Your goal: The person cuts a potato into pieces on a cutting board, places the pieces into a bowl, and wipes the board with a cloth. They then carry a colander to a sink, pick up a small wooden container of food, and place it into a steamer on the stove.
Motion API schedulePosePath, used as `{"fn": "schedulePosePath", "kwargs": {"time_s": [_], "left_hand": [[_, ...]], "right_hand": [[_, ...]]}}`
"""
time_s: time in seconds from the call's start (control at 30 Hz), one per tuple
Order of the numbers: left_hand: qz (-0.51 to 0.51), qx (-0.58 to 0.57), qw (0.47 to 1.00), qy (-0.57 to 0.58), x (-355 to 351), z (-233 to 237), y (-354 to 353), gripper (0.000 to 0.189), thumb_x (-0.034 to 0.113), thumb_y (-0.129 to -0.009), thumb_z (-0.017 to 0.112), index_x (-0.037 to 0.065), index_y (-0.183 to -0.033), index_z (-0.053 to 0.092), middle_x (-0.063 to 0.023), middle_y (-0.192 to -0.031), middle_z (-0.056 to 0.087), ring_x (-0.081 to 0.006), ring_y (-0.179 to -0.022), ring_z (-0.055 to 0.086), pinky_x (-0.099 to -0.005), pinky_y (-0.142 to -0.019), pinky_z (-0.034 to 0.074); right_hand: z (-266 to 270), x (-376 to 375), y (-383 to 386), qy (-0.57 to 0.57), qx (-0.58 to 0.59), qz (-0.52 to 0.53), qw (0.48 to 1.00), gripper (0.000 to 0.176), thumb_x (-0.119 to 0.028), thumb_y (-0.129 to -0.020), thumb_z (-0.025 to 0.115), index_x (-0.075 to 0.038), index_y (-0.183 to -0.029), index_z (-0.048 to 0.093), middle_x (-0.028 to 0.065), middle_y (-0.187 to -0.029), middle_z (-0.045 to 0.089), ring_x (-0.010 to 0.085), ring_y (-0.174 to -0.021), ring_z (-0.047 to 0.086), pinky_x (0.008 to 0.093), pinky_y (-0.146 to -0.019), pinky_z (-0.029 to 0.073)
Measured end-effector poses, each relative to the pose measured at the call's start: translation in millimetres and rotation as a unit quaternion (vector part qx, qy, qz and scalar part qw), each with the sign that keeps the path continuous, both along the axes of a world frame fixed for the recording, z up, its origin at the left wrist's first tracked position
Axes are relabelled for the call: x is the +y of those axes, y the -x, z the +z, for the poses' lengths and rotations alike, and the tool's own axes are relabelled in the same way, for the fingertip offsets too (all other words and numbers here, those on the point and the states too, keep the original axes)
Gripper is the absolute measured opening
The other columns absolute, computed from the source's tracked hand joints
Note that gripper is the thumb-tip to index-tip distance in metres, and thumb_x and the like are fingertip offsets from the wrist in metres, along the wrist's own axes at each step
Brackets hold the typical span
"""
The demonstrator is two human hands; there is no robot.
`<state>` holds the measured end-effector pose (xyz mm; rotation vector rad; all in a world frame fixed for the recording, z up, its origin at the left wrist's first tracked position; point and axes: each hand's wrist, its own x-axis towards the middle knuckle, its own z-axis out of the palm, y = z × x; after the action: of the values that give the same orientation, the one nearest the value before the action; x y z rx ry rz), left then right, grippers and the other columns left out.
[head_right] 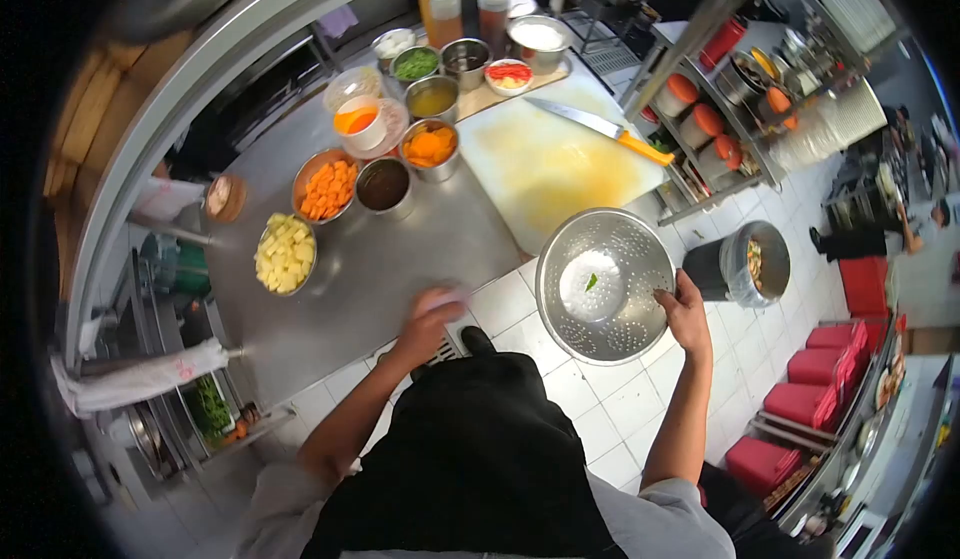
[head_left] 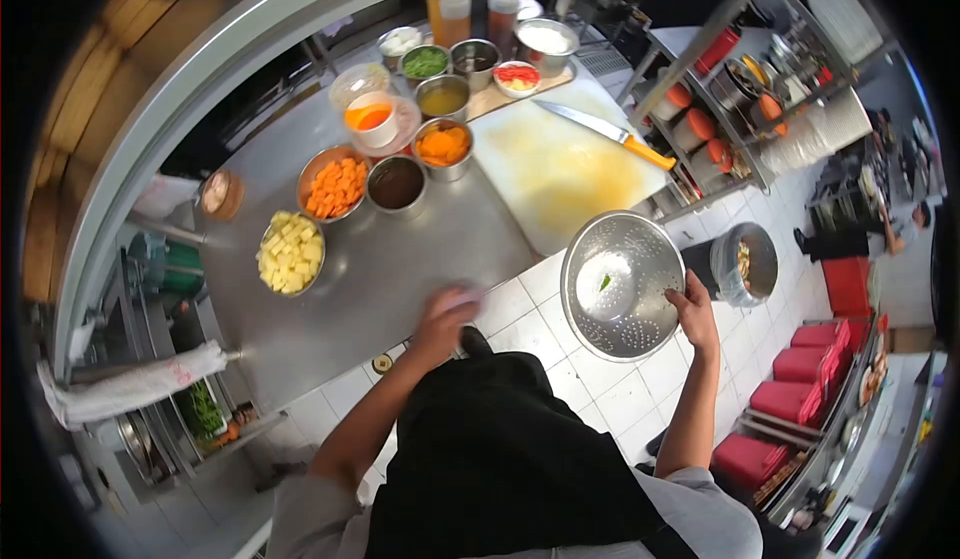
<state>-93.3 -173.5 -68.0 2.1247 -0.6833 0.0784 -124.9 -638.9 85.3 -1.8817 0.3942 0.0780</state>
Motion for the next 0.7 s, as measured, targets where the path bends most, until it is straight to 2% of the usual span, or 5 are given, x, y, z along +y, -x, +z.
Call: {"fn": "schedulePosePath", "kwargs": {"time_s": [0.1, 0.37, 0.57, 0.6, 0.7], "left_hand": [[0.253, 0.118, 0.959, 0.046, 72, 34, 16, 0.053, -0.007, -0.083, 0.054, 0.010, -0.133, 0.063, -0.0221, -0.135, 0.054, -0.0401, -0.129, 0.050, -0.0454, -0.108, 0.042], [0.102, -0.082, 0.988, 0.079, -96, 74, -157, 0.061, -0.008, -0.085, 0.057, 0.010, -0.143, 0.055, -0.0250, -0.138, 0.043, -0.0432, -0.129, 0.045, -0.0464, -0.110, 0.037], [0.111, -0.170, 0.974, -0.096, -224, 0, -257, 0.038, 0.006, -0.091, 0.057, 0.003, -0.129, 0.061, -0.0219, -0.123, 0.055, -0.0379, -0.118, 0.050, -0.0450, -0.106, 0.039], [0.062, 0.221, 0.954, 0.192, -254, 9, -237, 0.033, 0.015, -0.096, 0.055, 0.003, -0.125, 0.063, -0.0178, -0.114, 0.063, -0.0309, -0.113, 0.057, -0.0425, -0.102, 0.043], [-0.141, 0.232, 0.960, 0.061, -266, 21, -147, 0.027, 0.029, -0.100, 0.055, 0.008, -0.114, 0.064, -0.0136, -0.112, 0.067, -0.0298, -0.109, 0.062, -0.0433, -0.099, 0.046]], "right_hand": [[-12, -10, 9, 0.002, -0.007, -0.031, 1.000, 0.020, -0.003, -0.088, 0.062, -0.001, -0.108, 0.060, -0.0008, -0.091, 0.061, 0.0086, -0.084, 0.055, 0.0254, -0.075, 0.045], [4, -21, 44, 0.009, -0.015, -0.146, 0.989, 0.023, -0.003, -0.087, 0.061, 0.000, -0.110, 0.060, 0.0013, -0.093, 0.063, 0.0093, -0.084, 0.056, 0.0266, -0.075, 0.046], [10, -13, 94, 0.020, -0.015, -0.242, 0.970, 0.029, -0.005, -0.089, 0.060, 0.002, -0.117, 0.059, 0.0047, -0.099, 0.064, 0.0112, -0.088, 0.056, 0.0267, -0.076, 0.046], [7, -14, 102, 0.005, -0.034, -0.245, 0.969, 0.030, -0.004, -0.090, 0.059, 0.002, -0.119, 0.059, 0.0047, -0.100, 0.065, 0.0114, -0.089, 0.056, 0.0267, -0.077, 0.046], [-2, -18, 112, -0.024, -0.046, -0.228, 0.972, 0.029, -0.002, -0.091, 0.057, 0.002, -0.120, 0.060, 0.0048, -0.102, 0.065, 0.0117, -0.093, 0.057, 0.0271, -0.082, 0.046]]}}
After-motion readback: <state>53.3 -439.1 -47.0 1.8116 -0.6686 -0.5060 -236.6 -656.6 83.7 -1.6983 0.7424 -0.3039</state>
